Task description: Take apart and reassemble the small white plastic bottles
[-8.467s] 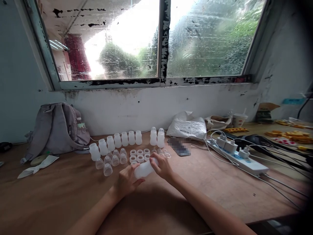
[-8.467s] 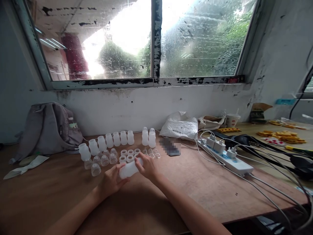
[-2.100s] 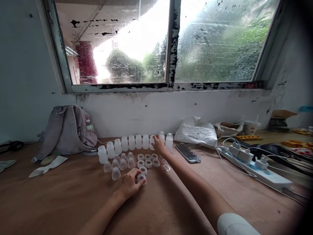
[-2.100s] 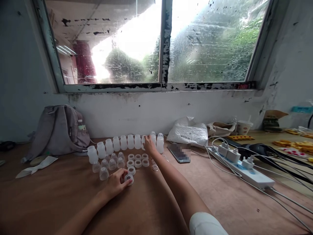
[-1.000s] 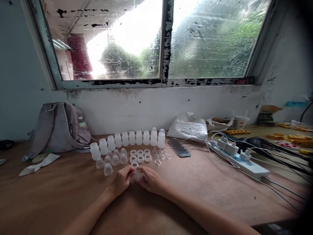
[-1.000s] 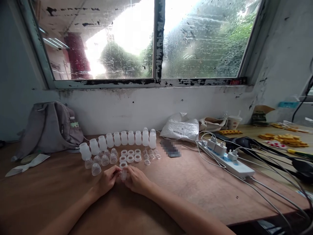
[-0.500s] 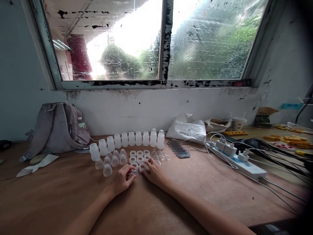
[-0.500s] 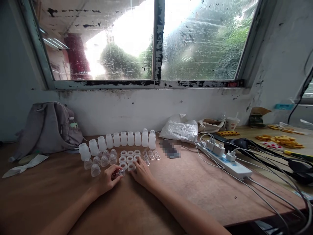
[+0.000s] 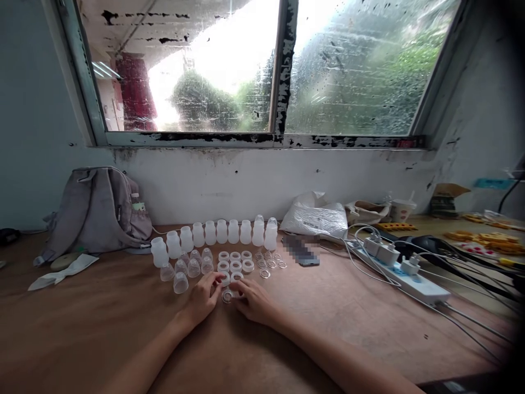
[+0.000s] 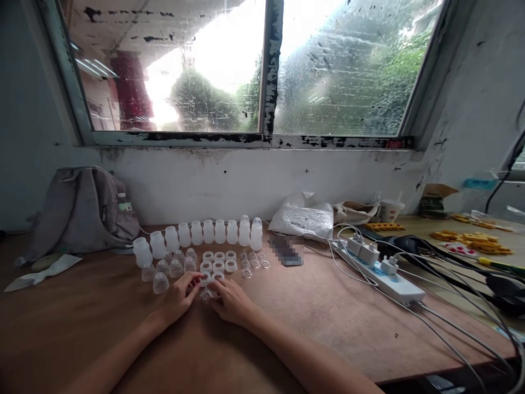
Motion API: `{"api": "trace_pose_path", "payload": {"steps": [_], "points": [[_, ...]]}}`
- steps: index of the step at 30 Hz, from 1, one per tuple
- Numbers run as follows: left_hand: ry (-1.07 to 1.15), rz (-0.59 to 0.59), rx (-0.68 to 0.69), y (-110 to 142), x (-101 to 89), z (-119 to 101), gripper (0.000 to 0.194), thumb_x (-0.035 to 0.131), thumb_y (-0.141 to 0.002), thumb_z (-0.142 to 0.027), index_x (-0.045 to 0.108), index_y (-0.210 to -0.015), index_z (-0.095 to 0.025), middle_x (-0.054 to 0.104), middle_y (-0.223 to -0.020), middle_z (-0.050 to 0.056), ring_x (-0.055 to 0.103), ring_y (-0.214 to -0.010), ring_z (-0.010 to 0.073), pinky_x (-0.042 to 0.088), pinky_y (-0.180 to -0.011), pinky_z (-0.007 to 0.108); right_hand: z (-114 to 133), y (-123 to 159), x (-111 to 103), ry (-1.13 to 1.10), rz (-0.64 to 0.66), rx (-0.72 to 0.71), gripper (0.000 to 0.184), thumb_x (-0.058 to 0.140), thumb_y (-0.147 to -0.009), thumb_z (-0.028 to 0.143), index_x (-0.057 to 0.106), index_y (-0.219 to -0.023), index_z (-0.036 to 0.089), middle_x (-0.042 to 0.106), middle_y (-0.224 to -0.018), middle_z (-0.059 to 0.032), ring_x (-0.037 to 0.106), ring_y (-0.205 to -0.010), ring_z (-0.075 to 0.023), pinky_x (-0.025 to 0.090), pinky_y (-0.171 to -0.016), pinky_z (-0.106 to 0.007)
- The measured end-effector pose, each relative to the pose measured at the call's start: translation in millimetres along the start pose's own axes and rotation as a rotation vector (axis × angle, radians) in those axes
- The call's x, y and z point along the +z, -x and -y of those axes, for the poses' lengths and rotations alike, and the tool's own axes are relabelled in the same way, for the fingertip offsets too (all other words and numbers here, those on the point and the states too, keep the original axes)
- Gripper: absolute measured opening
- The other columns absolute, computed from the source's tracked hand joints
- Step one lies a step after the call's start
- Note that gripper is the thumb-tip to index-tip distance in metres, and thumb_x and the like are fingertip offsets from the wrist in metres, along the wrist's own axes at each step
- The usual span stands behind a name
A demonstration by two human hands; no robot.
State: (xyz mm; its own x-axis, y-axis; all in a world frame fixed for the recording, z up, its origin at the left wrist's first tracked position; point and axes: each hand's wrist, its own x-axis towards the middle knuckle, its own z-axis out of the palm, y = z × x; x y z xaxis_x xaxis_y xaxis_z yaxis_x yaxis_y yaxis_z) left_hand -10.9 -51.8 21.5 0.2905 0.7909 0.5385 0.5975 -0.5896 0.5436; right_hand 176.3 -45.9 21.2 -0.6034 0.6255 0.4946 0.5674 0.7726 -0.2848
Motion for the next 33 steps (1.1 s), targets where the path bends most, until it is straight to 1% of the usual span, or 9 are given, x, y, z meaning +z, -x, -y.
{"api": "trace_pose_path", "payload": {"steps": [4, 8, 10, 14, 16, 18, 21, 24, 33], "points": [[-0.073, -0.024, 0.026, -0.8, 1.0, 3.5, 0.022, 0.036, -0.083, -0.020, 0.051, -0.098, -0.019, 0.055, -0.089, 0.005, 0.053, -0.084, 0.0170, 0.044, -0.077, 0.032, 7.6, -2.4, 2.5, 0.016, 0.074, 0.007, 0.023, 0.049, -0.073, 0.018, 0.049, -0.096, 0.020, 0.058, -0.084, -0.0038, 0.053, -0.076, -0.0162, 0.040, -0.069, -0.025], [-0.118, -0.025, 0.068, 0.1, 4.8, 7.3, 0.023, 0.037, -0.081, -0.017, 0.052, -0.098, -0.021, 0.056, -0.091, 0.005, 0.053, -0.087, 0.0181, 0.044, -0.079, 0.032, -6.5, -6.5, -5.2, 0.010, 0.081, 0.067, 0.020, 0.049, -0.067, 0.016, 0.047, -0.087, 0.020, 0.057, -0.071, -0.0002, 0.052, -0.063, -0.0133, 0.036, -0.057, -0.021], [-0.136, -0.024, 0.078, 0.6, 6.4, 8.6, 0.023, 0.039, -0.080, -0.016, 0.053, -0.098, -0.021, 0.057, -0.092, 0.005, 0.053, -0.087, 0.0182, 0.044, -0.078, 0.032, -18.3, -9.3, -19.6, 0.005, 0.043, 0.129, 0.016, 0.049, -0.067, 0.016, 0.048, -0.083, 0.020, 0.056, -0.068, 0.0005, 0.050, -0.058, -0.0115, 0.034, -0.053, -0.020], [-0.156, -0.008, 0.074, 1.0, 7.1, 9.0, 0.023, 0.040, -0.079, -0.016, 0.052, -0.098, -0.020, 0.056, -0.094, 0.006, 0.052, -0.087, 0.0187, 0.043, -0.079, 0.033, -47.5, -13.2, -63.7, 0.041, -0.099, 0.278, 0.009, 0.048, -0.067, 0.016, 0.048, -0.076, 0.018, 0.054, -0.062, 0.0008, 0.048, -0.056, -0.0106, 0.033, -0.052, -0.019], [-0.152, 0.001, 0.065, 1.1, 6.4, 8.1, 0.022, 0.041, -0.078, -0.016, 0.052, -0.097, -0.020, 0.056, -0.094, 0.005, 0.052, -0.088, 0.0187, 0.043, -0.080, 0.033, -63.6, -11.7, -81.7, 0.065, -0.106, 0.366, 0.006, 0.049, -0.066, 0.018, 0.049, -0.072, 0.017, 0.054, -0.062, 0.0006, 0.048, -0.056, -0.0105, 0.033, -0.052, -0.019], [-0.146, 0.010, 0.056, 1.2, 5.5, 6.7, 0.022, 0.041, -0.078, -0.016, 0.052, -0.096, -0.021, 0.056, -0.094, 0.005, 0.052, -0.088, 0.0187, 0.043, -0.079, 0.033, -78.5, -8.0, -90.2, 0.092, -0.036, 0.471, 0.004, 0.051, -0.065, 0.019, 0.049, -0.068, 0.017, 0.054, -0.062, 0.0004, 0.049, -0.056, -0.0109, 0.032, -0.050, -0.019], [-0.144, 0.039, 0.046, 1.2, 4.5, 5.6, 0.022, 0.041, -0.078, -0.016, 0.053, -0.096, -0.021, 0.056, -0.095, 0.006, 0.052, -0.088, 0.0194, 0.043, -0.079, 0.034, -94.7, -1.6, -85.6, 0.111, 0.134, 0.619, 0.008, 0.055, -0.060, 0.016, 0.051, -0.067, 0.017, 0.056, -0.064, -0.0002, 0.052, -0.056, -0.0115, 0.031, -0.046, -0.018], [-0.144, 0.067, 0.045, 1.2, 4.5, 6.7, 0.022, 0.041, -0.078, -0.017, 0.053, -0.096, -0.021, 0.056, -0.096, 0.007, 0.052, -0.090, 0.0201, 0.043, -0.081, 0.035, -102.9, 1.7, -74.1, 0.009, 0.263, 0.729, 0.014, 0.055, -0.062, 0.015, 0.050, -0.075, 0.017, 0.057, -0.062, 0.0010, 0.051, -0.045, -0.0095, 0.031, -0.042, -0.018], [-0.127, 0.098, 0.085, 2.2, 4.8, 7.3, 0.025, 0.041, -0.078, -0.015, 0.052, -0.099, -0.021, 0.052, -0.103, 0.006, 0.049, -0.098, 0.0196, 0.041, -0.086, 0.035, -108.0, 2.5, -66.3, 0.040, 0.220, 0.671, 0.013, 0.055, -0.066, 0.017, 0.050, -0.078, 0.017, 0.056, -0.061, 0.0006, 0.050, -0.043, -0.0085, 0.030, -0.042, -0.018]]}}
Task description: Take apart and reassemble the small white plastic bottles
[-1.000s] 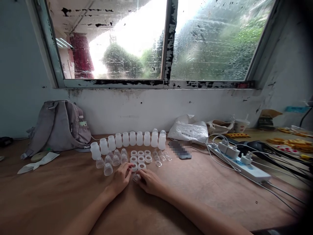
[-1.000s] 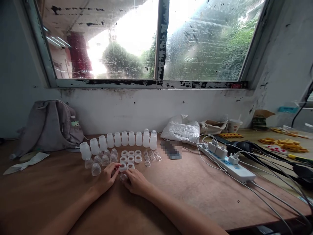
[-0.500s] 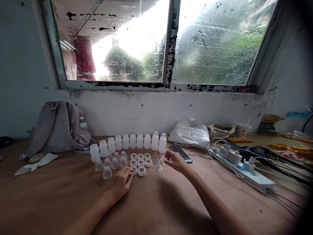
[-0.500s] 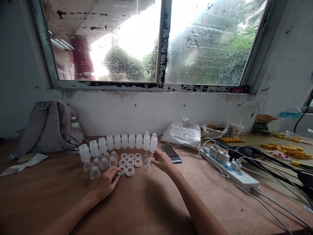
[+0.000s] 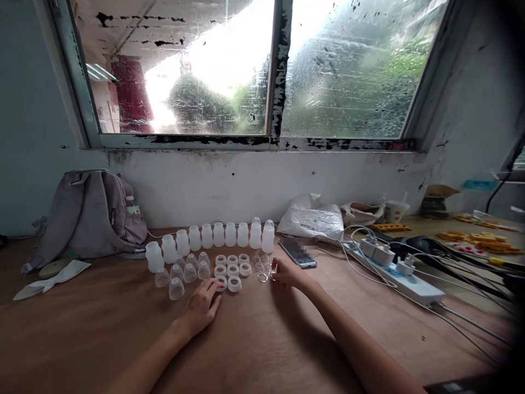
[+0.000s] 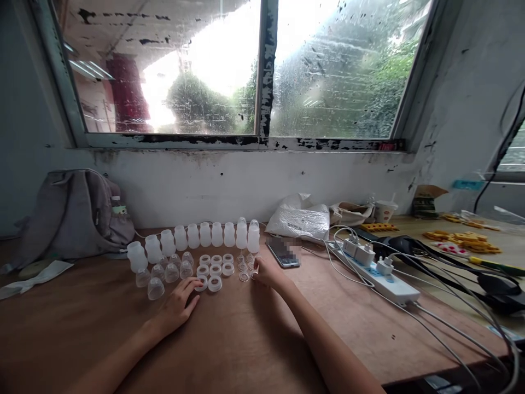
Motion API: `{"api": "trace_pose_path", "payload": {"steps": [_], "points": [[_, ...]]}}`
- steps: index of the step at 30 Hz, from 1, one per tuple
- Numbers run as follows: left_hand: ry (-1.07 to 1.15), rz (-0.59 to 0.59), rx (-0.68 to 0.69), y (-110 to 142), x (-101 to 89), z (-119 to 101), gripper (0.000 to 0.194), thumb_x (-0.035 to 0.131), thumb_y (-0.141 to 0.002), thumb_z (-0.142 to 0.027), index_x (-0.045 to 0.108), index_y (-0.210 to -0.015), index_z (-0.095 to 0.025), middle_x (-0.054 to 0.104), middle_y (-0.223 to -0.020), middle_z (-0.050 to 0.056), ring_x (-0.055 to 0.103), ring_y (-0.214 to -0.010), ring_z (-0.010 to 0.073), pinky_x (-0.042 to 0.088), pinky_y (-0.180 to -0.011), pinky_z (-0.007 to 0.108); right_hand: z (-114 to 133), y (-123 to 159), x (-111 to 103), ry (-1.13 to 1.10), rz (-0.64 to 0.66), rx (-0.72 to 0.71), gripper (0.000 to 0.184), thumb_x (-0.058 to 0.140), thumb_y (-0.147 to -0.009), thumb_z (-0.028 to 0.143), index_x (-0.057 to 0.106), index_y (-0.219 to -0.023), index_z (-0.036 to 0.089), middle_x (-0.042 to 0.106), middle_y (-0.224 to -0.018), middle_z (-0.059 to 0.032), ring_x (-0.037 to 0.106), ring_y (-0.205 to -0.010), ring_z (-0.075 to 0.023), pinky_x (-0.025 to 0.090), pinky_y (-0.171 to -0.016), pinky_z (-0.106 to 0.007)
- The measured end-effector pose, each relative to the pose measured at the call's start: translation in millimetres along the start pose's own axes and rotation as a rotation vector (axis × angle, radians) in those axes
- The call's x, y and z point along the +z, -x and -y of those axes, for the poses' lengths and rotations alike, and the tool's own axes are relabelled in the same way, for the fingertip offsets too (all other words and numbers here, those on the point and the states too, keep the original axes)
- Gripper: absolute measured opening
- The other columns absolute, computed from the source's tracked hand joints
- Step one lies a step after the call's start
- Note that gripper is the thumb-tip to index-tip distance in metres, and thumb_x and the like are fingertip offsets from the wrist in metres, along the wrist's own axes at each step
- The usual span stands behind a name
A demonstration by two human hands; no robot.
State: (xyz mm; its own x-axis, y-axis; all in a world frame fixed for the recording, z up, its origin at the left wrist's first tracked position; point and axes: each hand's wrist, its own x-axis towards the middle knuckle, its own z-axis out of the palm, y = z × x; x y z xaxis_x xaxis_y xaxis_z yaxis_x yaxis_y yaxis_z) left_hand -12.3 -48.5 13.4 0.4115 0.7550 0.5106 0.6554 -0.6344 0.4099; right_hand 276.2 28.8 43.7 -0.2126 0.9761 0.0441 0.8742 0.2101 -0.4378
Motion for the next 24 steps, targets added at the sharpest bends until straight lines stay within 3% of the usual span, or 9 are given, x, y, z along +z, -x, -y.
{"api": "trace_pose_path", "payload": {"steps": [4, 7, 12, 15, 18, 21, 24], "points": [[0.013, -0.003, 0.012, -0.1, 0.9, 0.4, 0.028, 0.042, -0.077, -0.013, 0.049, -0.103, -0.022, 0.049, -0.110, 0.007, 0.046, -0.104, 0.0199, 0.039, -0.090, 0.037, 0.3, 0.5, 1.7, 0.071, -0.014, 0.024, 0.013, 0.055, -0.065, 0.017, 0.052, -0.078, 0.017, 0.057, -0.063, -0.0005, 0.053, -0.050, -0.0106, 0.031, -0.046, -0.019], [0.014, 0.001, 0.020, 0.0, 1.4, 1.0, 0.028, 0.043, -0.076, -0.013, 0.049, -0.103, -0.022, 0.049, -0.111, 0.006, 0.046, -0.104, 0.0196, 0.039, -0.091, 0.037, 6.0, 3.1, 1.3, 0.190, -0.073, -0.003, 0.015, 0.057, -0.064, 0.021, 0.054, -0.079, 0.019, 0.060, -0.073, -0.0031, 0.056, -0.067, -0.0158, 0.032, -0.051, -0.021], [0.004, -0.011, 0.021, 0.0, -0.3, 0.7, 0.029, 0.043, -0.076, -0.013, 0.050, -0.103, -0.022, 0.049, -0.110, 0.006, 0.046, -0.103, 0.0199, 0.040, -0.090, 0.037, 35.5, -5.7, -6.6, 0.294, -0.372, -0.022, 0.016, 0.044, -0.079, 0.029, 0.056, -0.084, 0.020, 0.060, -0.077, -0.0045, 0.055, -0.070, -0.0171, 0.032, -0.056, -0.023], [-0.005, -0.007, 0.026, 0.0, -1.2, 0.2, 0.028, 0.043, -0.076, -0.013, 0.050, -0.102, -0.022, 0.050, -0.109, 0.006, 0.047, -0.102, 0.0201, 0.041, -0.088, 0.037, 53.4, -29.7, -17.9, 0.347, -0.579, -0.124, 0.024, 0.033, -0.084, 0.027, 0.055, -0.089, 0.019, 0.059, -0.086, -0.0070, 0.053, -0.077, -0.0175, 0.034, -0.064, -0.025], [-0.026, 0.006, 0.035, 0.2, -1.3, -0.4, 0.028, 0.043, -0.076, -0.012, 0.050, -0.102, -0.022, 0.050, -0.108, 0.006, 0.047, -0.101, 0.0196, 0.041, -0.088, 0.037, 60.7, -62.6, -29.8, 0.447, -0.672, -0.162, 0.027, 0.036, -0.082, 0.024, 0.051, -0.103, 0.017, 0.055, -0.101, -0.0108, 0.047, -0.093, -0.0225, 0.032, -0.078, -0.031], [-0.047, 0.004, 0.039, 0.3, -1.3, -1.1, 0.028, 0.043, -0.076, -0.012, 0.049, -0.101, -0.022, 0.050, -0.107, 0.005, 0.047, -0.101, 0.0192, 0.042, -0.088, 0.037, 58.2, -91.3, -36.5, 0.477, -0.651, -0.102, 0.035, 0.043, -0.078, 0.022, 0.046, -0.111, 0.014, 0.051, -0.110, -0.0139, 0.039, -0.106, -0.0265, 0.024, -0.088, -0.038], [-0.059, -0.004, 0.048, 0.4, -1.5, -2.2, 0.028, 0.043, -0.076, -0.011, 0.049, -0.101, -0.022, 0.050, -0.107, 0.005, 0.047, -0.101, 0.0189, 0.042, -0.088, 0.037, 54.3, -105.5, -36.6, 0.466, -0.603, -0.080, 0.029, 0.047, -0.075, 0.022, 0.050, -0.103, 0.012, 0.057, -0.100, -0.0141, 0.039, -0.106, -0.0267, 0.015, -0.094, -0.042]]}}
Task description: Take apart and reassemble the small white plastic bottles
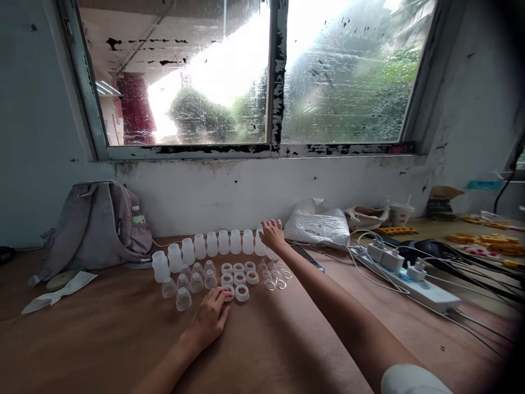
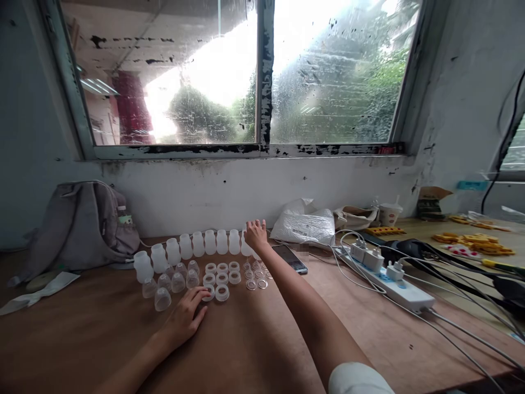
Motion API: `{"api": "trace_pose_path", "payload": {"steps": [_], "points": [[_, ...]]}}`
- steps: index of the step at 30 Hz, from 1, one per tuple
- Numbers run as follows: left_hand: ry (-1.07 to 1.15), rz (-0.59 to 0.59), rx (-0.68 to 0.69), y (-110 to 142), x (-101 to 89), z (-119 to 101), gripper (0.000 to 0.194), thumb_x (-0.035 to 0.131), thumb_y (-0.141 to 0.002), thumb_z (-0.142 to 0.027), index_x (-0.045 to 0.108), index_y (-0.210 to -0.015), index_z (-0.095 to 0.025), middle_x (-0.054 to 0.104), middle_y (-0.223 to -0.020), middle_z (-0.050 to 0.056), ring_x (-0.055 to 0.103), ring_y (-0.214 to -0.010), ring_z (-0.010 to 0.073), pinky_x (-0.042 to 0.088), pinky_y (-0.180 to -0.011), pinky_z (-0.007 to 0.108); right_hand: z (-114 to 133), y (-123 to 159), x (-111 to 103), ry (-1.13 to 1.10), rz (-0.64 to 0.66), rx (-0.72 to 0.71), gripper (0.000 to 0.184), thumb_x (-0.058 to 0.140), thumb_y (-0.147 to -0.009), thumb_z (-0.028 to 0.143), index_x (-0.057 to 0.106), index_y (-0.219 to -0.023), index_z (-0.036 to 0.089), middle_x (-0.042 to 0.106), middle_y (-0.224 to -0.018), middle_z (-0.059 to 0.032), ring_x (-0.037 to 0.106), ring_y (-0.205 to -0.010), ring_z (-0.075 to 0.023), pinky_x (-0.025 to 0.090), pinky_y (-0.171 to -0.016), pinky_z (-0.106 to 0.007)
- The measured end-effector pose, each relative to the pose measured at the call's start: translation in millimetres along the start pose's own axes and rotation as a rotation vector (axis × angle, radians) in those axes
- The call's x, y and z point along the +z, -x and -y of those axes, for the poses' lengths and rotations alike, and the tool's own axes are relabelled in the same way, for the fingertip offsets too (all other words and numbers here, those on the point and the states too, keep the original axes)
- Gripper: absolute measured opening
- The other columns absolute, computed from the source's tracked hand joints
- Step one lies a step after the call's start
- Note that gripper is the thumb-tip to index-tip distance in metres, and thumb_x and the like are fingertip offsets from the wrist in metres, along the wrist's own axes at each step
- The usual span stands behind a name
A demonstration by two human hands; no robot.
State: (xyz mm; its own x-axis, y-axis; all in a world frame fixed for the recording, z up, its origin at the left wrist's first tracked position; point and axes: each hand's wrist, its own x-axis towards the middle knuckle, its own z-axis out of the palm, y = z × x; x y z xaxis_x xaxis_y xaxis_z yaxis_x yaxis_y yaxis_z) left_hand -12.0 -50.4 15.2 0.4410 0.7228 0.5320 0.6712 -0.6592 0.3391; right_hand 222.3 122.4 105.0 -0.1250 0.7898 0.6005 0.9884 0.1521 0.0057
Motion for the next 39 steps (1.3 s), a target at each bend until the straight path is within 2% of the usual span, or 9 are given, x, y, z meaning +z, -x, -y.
{"api": "trace_pose_path", "payload": {"steps": [3, 7, 10, 14, 19, 25, 27, 32, 39], "points": [[-0.010, -0.024, 0.020, -0.2, 0.1, -1.5, 0.028, 0.042, -0.076, -0.011, 0.048, -0.102, -0.022, 0.049, -0.107, 0.006, 0.047, -0.102, 0.0193, 0.042, -0.088, 0.038, 3.7, 5.8, -0.7, -0.038, -0.021, 0.024, 0.028, 0.048, -0.074, 0.024, 0.050, -0.099, 0.012, 0.060, -0.088, -0.0110, 0.046, -0.095, -0.0247, 0.018, -0.093, -0.040], [-0.028, -0.088, 0.037, -0.8, 0.7, -3.5, 0.033, 0.041, -0.077, -0.012, 0.044, -0.109, -0.023, 0.045, -0.114, 0.007, 0.044, -0.108, 0.0206, 0.041, -0.090, 0.040, 16.6, 37.2, -22.7, -0.297, -0.262, 0.048, 0.031, 0.050, -0.074, 0.029, 0.049, -0.101, 0.014, 0.059, -0.093, -0.0090, 0.048, -0.092, -0.0235, 0.029, -0.087, -0.037], [-0.042, -0.127, 0.053, -0.9, 0.8, -4.6, 0.037, 0.040, -0.078, -0.013, 0.039, -0.114, -0.021, 0.043, -0.117, 0.009, 0.042, -0.110, 0.0211, 0.040, -0.092, 0.040, 26.8, 73.6, -48.6, -0.552, -0.343, -0.131, 0.027, 0.050, -0.076, 0.031, 0.049, -0.099, 0.016, 0.058, -0.095, -0.0076, 0.049, -0.091, -0.0213, 0.034, -0.085, -0.036], [-0.044, -0.088, 0.058, -0.6, 0.1, -5.3, 0.037, 0.040, -0.079, -0.015, 0.038, -0.115, -0.021, 0.045, -0.114, 0.009, 0.044, -0.108, 0.0202, 0.041, -0.091, 0.039, 38.7, 120.8, -71.3, -0.759, -0.216, -0.318, 0.026, 0.050, -0.079, 0.029, 0.051, -0.103, 0.021, 0.058, -0.097, -0.0066, 0.051, -0.090, -0.0199, 0.041, -0.078, -0.034], [-0.038, -0.105, 0.065, -1.7, -0.7, -3.6, 0.038, 0.041, -0.079, -0.015, 0.036, -0.116, -0.022, 0.046, -0.114, 0.008, 0.045, -0.109, 0.0197, 0.041, -0.091, 0.039, 51.6, 148.7, -69.2, -0.895, -0.041, -0.335, 0.035, 0.045, -0.082, 0.027, 0.044, -0.117, 0.024, 0.054, -0.102, -0.0072, 0.052, -0.090, -0.0178, 0.043, -0.078, -0.031], [-0.050, -0.279, 0.062, 0.1, -1.5, -2.9, 0.051, 0.044, -0.080, -0.019, 0.021, -0.126, -0.018, 0.038, -0.121, 0.013, 0.042, -0.112, 0.0214, 0.043, -0.089, 0.039, 58.1, 157.9, -53.7, -0.902, 0.257, -0.403, 0.076, 0.060, -0.069, 0.029, 0.016, -0.130, 0.021, 0.049, -0.114, -0.0095, 0.051, -0.099, -0.0214, 0.041, -0.080, -0.032], [-0.113, -0.314, 0.124, 1.5, -3.0, -3.9, 0.053, 0.046, -0.079, -0.018, 0.021, -0.126, -0.018, 0.037, -0.122, 0.013, 0.040, -0.114, 0.0222, 0.043, -0.089, 0.039, 59.7, 159.9, -49.7, -0.871, 0.309, -0.366, 0.073, 0.061, -0.066, 0.030, 0.020, -0.126, 0.019, 0.053, -0.108, -0.0091, 0.053, -0.094, -0.0216, 0.042, -0.077, -0.031], [-0.296, -0.226, 0.317, 0.6, -6.6, -8.1, 0.039, 0.046, -0.080, -0.018, 0.038, -0.118, -0.022, 0.042, -0.121, 0.009, 0.042, -0.111, 0.0216, 0.043, -0.088, 0.039, 64.1, 159.4, -52.2, -0.755, 0.408, -0.415, 0.062, 0.063, -0.063, 0.037, 0.036, -0.115, 0.019, 0.057, -0.102, -0.0084, 0.056, -0.087, -0.0231, 0.042, -0.072, -0.031], [-0.323, -0.117, 0.388, -2.7, -12.3, -5.4, 0.030, 0.042, -0.083, -0.021, 0.044, -0.113, -0.019, 0.055, -0.103, 0.008, 0.052, -0.094, 0.0188, 0.046, -0.080, 0.035, 60.2, 156.0, -60.4, -0.651, 0.493, -0.472, 0.061, 0.065, -0.059, 0.035, 0.043, -0.115, 0.021, 0.060, -0.095, -0.0056, 0.057, -0.082, -0.0224, 0.042, -0.067, -0.028]]}}
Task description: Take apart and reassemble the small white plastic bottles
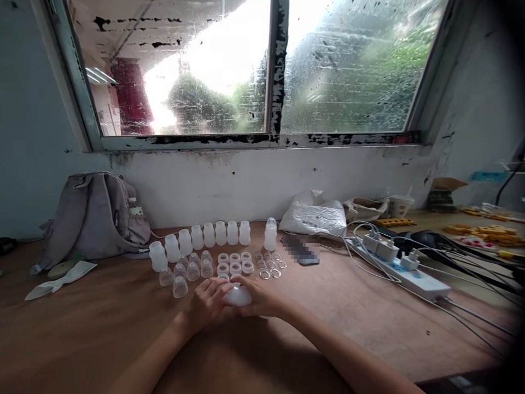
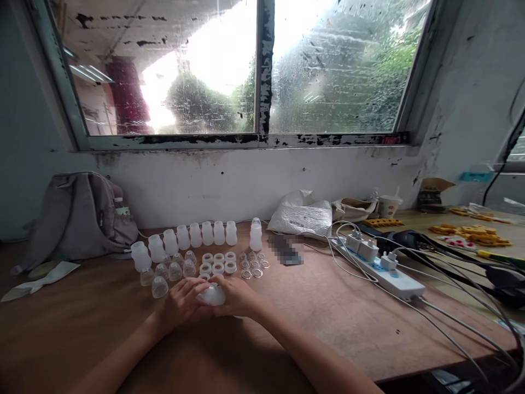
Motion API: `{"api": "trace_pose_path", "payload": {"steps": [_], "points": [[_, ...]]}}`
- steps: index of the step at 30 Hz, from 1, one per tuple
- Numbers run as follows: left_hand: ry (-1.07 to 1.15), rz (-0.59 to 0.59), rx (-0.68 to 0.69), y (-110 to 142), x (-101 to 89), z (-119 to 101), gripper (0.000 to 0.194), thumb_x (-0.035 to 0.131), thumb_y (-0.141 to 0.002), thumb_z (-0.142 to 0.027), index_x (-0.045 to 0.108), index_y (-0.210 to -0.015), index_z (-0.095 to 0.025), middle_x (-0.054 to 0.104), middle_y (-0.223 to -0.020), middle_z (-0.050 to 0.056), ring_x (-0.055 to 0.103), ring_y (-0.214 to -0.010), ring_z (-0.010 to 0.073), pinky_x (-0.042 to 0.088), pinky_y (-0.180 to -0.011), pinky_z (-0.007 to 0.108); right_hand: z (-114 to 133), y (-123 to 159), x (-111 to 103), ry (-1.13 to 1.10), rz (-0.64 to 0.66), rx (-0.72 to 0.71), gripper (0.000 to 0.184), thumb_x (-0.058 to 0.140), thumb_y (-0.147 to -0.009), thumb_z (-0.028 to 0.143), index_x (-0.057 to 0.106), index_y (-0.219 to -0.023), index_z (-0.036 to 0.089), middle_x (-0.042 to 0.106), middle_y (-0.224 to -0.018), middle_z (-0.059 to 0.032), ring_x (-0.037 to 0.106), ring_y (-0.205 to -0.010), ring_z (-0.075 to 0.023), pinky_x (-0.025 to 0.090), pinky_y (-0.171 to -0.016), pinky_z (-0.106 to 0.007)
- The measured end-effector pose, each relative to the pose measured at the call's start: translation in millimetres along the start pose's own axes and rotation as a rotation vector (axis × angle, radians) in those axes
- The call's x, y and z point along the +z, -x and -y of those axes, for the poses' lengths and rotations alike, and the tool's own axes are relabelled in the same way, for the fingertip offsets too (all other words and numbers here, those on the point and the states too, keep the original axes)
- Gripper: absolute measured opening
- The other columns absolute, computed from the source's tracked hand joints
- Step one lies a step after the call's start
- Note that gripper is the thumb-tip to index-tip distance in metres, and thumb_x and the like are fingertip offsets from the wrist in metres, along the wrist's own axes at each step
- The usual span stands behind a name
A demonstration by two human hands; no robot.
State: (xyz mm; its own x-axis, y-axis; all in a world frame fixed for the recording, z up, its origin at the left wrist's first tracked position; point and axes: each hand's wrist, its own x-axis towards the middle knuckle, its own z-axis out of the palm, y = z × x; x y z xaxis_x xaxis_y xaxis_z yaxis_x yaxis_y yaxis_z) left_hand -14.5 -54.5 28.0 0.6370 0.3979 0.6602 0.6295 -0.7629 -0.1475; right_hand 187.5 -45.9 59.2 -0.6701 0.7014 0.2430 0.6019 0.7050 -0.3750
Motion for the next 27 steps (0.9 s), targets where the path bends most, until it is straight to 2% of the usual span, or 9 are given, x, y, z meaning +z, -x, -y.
{"api": "trace_pose_path", "payload": {"steps": [3, 8, 16, 23, 27], "points": [[0.010, 0.086, 0.038, 0.1, -4.7, 1.3, 0.035, 0.042, -0.082, -0.027, 0.043, -0.116, -0.017, 0.056, -0.101, 0.010, 0.054, -0.089, 0.0204, 0.045, -0.078, 0.037, -0.5, 3.0, -3.8, -0.014, 0.021, 0.012, 0.058, 0.065, -0.057, 0.031, 0.046, -0.110, 0.021, 0.061, -0.090, -0.0039, 0.057, -0.077, -0.0206, 0.041, -0.063, -0.026], [0.056, 0.136, 0.065, -3.6, -12.3, -0.5, 0.042, 0.044, -0.080, -0.038, 0.043, -0.116, -0.016, 0.057, -0.090, 0.010, 0.054, -0.079, 0.0210, 0.045, -0.069, 0.035, 3.3, 8.0, -13.2, -0.157, 0.084, 0.003, 0.042, 0.064, -0.060, 0.032, 0.053, -0.099, 0.021, 0.060, -0.081, -0.0001, 0.055, -0.072, -0.0159, 0.041, -0.058, -0.022], [0.170, 0.179, -0.026, -9.8, -26.1, -5.7, 0.032, 0.041, -0.081, -0.037, 0.049, -0.104, -0.016, 0.055, -0.079, 0.007, 0.050, -0.071, 0.0195, 0.040, -0.064, 0.033, 12.3, 8.1, -22.7, -0.238, 0.137, -0.024, 0.046, 0.064, -0.061, 0.031, 0.054, -0.105, 0.023, 0.059, -0.083, 0.0000, 0.055, -0.074, -0.0155, 0.042, -0.060, -0.022], [0.219, 0.182, -0.008, -12.5, -29.4, 0.4, 0.029, 0.039, -0.081, -0.037, 0.049, -0.099, -0.016, 0.056, -0.079, 0.006, 0.050, -0.071, 0.0189, 0.037, -0.070, 0.035, 11.2, 5.2, -19.8, -0.121, 0.100, -0.089, 0.050, 0.064, -0.061, 0.031, 0.053, -0.109, 0.021, 0.062, -0.086, -0.0024, 0.056, -0.074, -0.0169, 0.042, -0.063, -0.024], [0.226, 0.179, -0.091, -14.7, -28.9, -2.5, 0.024, 0.036, -0.082, -0.034, 0.050, -0.090, -0.016, 0.056, -0.072, 0.005, 0.049, -0.065, 0.0170, 0.037, -0.067, 0.033, 9.4, 3.3, -12.0, 0.002, 0.017, -0.128, 0.053, 0.067, -0.057, 0.029, 0.053, -0.108, 0.022, 0.062, -0.091, -0.0036, 0.056, -0.082, -0.0199, 0.041, -0.071, -0.027]]}}
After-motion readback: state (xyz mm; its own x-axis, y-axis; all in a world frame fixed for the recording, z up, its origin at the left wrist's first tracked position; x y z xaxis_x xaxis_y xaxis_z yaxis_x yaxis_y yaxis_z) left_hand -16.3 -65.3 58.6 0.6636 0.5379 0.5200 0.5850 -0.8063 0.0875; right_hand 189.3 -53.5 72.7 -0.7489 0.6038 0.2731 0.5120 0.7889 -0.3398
